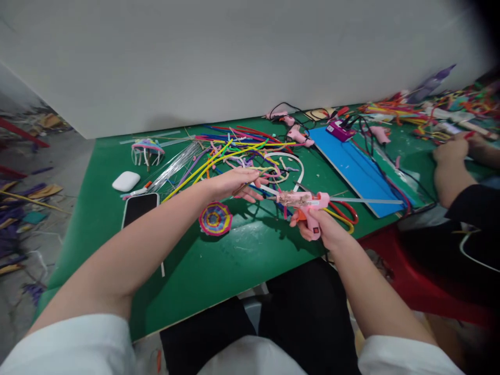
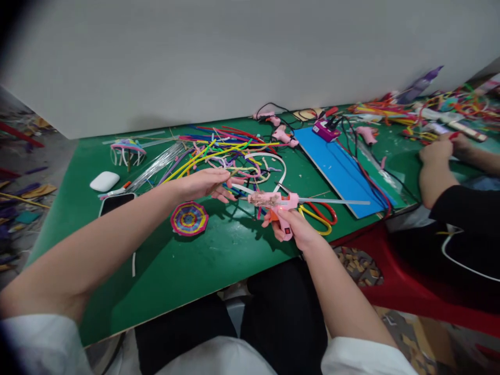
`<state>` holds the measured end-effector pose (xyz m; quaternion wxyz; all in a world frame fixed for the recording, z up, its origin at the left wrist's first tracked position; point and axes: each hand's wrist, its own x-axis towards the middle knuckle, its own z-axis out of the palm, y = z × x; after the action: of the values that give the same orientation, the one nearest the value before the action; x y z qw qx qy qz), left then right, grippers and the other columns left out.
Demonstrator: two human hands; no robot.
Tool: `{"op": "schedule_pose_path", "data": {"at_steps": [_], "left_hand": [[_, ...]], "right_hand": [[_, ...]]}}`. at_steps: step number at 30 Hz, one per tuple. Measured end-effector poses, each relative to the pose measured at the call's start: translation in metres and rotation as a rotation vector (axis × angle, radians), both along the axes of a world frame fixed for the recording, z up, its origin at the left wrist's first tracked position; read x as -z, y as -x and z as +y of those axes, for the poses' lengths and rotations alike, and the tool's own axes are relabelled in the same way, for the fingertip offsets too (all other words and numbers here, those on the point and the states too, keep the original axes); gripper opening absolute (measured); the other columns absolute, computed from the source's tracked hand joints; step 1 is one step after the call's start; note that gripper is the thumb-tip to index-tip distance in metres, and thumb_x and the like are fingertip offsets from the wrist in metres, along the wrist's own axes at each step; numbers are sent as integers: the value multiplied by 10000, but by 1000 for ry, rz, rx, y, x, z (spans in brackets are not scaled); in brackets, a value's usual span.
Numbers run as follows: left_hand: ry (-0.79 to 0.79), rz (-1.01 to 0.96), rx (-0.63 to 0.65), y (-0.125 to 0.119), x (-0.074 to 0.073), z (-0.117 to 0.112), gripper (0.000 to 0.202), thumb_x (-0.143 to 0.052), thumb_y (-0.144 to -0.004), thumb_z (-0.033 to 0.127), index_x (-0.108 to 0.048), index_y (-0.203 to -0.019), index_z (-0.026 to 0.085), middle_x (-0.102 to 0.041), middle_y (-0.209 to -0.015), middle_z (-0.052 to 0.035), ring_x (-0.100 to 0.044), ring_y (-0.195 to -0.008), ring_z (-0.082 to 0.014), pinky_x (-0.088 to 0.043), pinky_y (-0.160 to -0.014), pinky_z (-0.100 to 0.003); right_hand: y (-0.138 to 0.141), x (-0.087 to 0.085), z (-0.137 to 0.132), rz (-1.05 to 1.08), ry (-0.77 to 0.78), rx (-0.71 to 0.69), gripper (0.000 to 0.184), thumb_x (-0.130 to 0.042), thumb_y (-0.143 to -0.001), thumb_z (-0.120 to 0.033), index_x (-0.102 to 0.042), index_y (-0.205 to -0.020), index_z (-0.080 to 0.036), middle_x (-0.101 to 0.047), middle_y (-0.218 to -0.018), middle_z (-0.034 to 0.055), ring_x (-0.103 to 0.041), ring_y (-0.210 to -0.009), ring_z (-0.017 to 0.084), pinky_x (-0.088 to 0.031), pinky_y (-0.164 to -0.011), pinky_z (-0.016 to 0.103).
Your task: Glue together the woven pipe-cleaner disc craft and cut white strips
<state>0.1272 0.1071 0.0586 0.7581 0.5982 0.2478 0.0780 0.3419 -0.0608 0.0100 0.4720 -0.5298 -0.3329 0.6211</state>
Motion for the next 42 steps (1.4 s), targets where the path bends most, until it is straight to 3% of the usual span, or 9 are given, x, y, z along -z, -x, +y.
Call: {"op": "schedule_pose_path", "data": {"at_steps": [3,6,16,22,24,29,34,38,42], "left_hand": [[44,24,101,-20,11,12,259,-437,-899,341,-556,-736,179,-683,-1069,-131,-694,-773,-181,-539,-669,-320],[-39,88,76,-29,15,17,290,-409,-912,354,-520,-710,178,-722,-902,-117,-689,-763,-164,-535,-749,-337],[-430,314,-10,-56,35,35,248,-381,-894,321,-487,-726,173,-696,-863,-101,-648,-751,-156,-515,-734,-319],[-813,339,55,-78,18,40,238,-490,-827,329,-604,-686,174,-667,-828,-43,-573,-867,-197,-400,-873,-315],[-890,342,73,-77,10,37,256,-486,-827,338,-621,-681,177,-650,-796,-36,-561,-831,-195,-392,-845,-305],[-993,326,19,-39,-9,17,315,-392,-875,367,-626,-763,188,-601,-747,-12,-533,-712,-154,-406,-721,-277],[-955,250,-276,35,-22,-29,332,-408,-895,388,-613,-725,190,-627,-746,-11,-562,-727,-137,-434,-712,-271],[-799,220,-580,89,-14,-65,249,-467,-875,393,-611,-781,214,-612,-663,-7,-567,-627,-136,-466,-613,-271],[-791,254,-769,117,1,-81,236,-475,-883,373,-612,-760,225,-515,-537,28,-471,-514,-108,-393,-522,-254]], "right_hand": [[-9,4,-1,80,-10,-32,422,-618,-720,-551,-646,-782,-135,-696,-738,77,-403,-320,52,-318,-318,219],[-15,6,-1,127,-4,-36,390,-602,-755,-517,-658,-786,-133,-691,-724,65,-403,-326,44,-331,-329,210],[-30,10,-25,62,40,-20,370,-642,-731,-479,-656,-789,-115,-696,-747,97,-421,-348,50,-352,-339,210],[-37,11,-32,47,33,30,347,-631,-744,-467,-658,-792,-124,-697,-757,94,-421,-354,56,-351,-342,218],[-38,10,-33,38,29,24,352,-629,-744,-473,-659,-800,-126,-699,-761,99,-420,-354,60,-349,-344,225],[-35,7,-34,10,22,-17,382,-623,-743,-495,-657,-835,-125,-699,-775,97,-427,-362,58,-364,-353,228],[-26,-3,-20,-307,145,-56,420,-559,-784,-538,-646,-775,-128,-689,-705,71,-437,-337,52,-280,-310,199],[-27,-16,-11,-629,229,-120,482,-482,-820,-573,-634,-665,-144,-498,-361,-13,-397,-290,73,-263,-314,201],[-29,-36,-9,-900,196,-231,531,-433,-818,-631,-606,-602,-179,-464,-319,-10,-480,-314,123,-316,-335,222]]}}
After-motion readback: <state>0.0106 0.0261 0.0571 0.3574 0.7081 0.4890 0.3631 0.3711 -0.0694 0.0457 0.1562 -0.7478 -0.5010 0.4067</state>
